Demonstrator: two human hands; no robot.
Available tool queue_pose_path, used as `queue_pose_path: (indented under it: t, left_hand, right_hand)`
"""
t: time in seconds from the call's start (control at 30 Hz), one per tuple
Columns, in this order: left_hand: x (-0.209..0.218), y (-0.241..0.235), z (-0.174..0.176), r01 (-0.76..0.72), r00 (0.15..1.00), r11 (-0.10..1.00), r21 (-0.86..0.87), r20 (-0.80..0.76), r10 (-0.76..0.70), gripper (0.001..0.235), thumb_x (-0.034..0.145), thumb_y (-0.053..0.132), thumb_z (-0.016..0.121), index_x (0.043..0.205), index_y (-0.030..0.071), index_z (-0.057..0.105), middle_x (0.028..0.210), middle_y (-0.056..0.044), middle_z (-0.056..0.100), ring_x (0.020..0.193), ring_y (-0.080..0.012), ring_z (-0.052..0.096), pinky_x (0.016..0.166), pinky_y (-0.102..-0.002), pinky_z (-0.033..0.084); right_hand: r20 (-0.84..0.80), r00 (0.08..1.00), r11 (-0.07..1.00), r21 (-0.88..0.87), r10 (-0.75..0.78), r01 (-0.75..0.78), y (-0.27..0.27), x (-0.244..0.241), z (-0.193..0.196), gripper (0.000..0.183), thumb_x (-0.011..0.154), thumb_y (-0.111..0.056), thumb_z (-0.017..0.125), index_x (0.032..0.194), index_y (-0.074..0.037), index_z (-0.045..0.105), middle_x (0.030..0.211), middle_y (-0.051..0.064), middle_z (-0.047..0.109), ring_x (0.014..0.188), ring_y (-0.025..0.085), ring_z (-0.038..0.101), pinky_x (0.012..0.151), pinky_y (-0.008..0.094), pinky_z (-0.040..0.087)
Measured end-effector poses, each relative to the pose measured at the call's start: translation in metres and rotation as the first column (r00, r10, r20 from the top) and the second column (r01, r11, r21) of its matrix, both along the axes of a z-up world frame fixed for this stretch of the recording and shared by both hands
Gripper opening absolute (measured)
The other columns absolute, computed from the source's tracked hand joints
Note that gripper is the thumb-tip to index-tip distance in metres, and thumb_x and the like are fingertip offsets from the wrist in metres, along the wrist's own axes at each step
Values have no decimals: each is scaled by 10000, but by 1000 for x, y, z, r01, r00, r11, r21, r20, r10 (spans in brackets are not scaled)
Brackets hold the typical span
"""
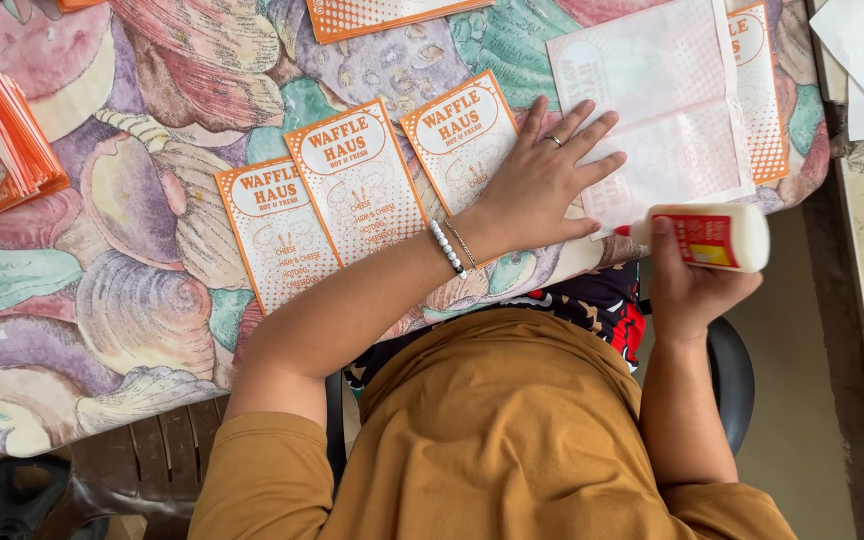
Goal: Applying glue to the edges of paper bags and folding them to complete the assembly process.
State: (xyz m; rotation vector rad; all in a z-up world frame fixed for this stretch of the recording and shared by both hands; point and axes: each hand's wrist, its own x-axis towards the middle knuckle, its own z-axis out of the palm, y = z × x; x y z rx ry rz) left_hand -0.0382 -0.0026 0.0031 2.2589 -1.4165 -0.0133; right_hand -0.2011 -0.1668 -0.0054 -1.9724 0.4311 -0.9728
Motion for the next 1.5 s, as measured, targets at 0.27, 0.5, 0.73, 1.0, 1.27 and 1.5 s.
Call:
queue_pose_path:
  t: [0.27,0.5,0.73,1.0,1.27,1.5]
  left_hand:
    - [0,-1,-1,-5,1000,1000,-6,14,5,761,823,596,830,1438,209,607,1609,-141,336,1511,-371,277,1207,-714,145]
    - [0,0,0,2,1000,1000,11,11,-2,765,830,595,820,1455,215,595,1616,-143,324,1519,-363,258,1213,-704,126]
    - [0,0,0,4,1000,1000,5,-1,-4,775,815,576,844,1456,214,600,1619,-138,315,1519,-366,252,1214,-710,116]
    - [0,1,4,8,1000,999,40,2,-8,783,831,586,840,1469,210,588,1625,-142,301,1522,-366,245,1215,-705,125]
    - [0,1,4,18,1000,1000,22,-4,-18,762,843,566,840,1463,195,595,1621,-149,304,1519,-376,253,1214,-709,122]
    - [0,1,4,21,1000,1000,21,-2,-21,768,833,569,849,1456,196,599,1621,-146,301,1519,-379,258,1210,-717,127]
  right_hand:
    - [8,997,996,31,78,-78,12,-3,-5,261,950,3,870,888,80,629,918,168,700,819,193,651,722,358,579]
    - [95,995,999,17,-38,37,-17,5,-1,236,980,11,877,968,110,663,966,210,716,861,243,683,770,409,625]
    - [88,996,998,48,28,-32,1,8,15,165,1000,50,825,993,140,687,986,252,727,881,290,723,828,427,648]
    - [145,989,999,-13,-40,43,-33,2,-10,300,964,27,894,975,109,606,965,224,688,866,269,673,755,434,624]
    - [218,976,999,-16,-23,27,-31,5,-3,296,979,43,872,1032,109,588,975,252,676,877,321,683,782,476,637]
    - [190,980,997,-17,-65,70,-51,-1,-27,374,952,46,907,1014,99,542,1010,256,658,902,293,655,790,474,621]
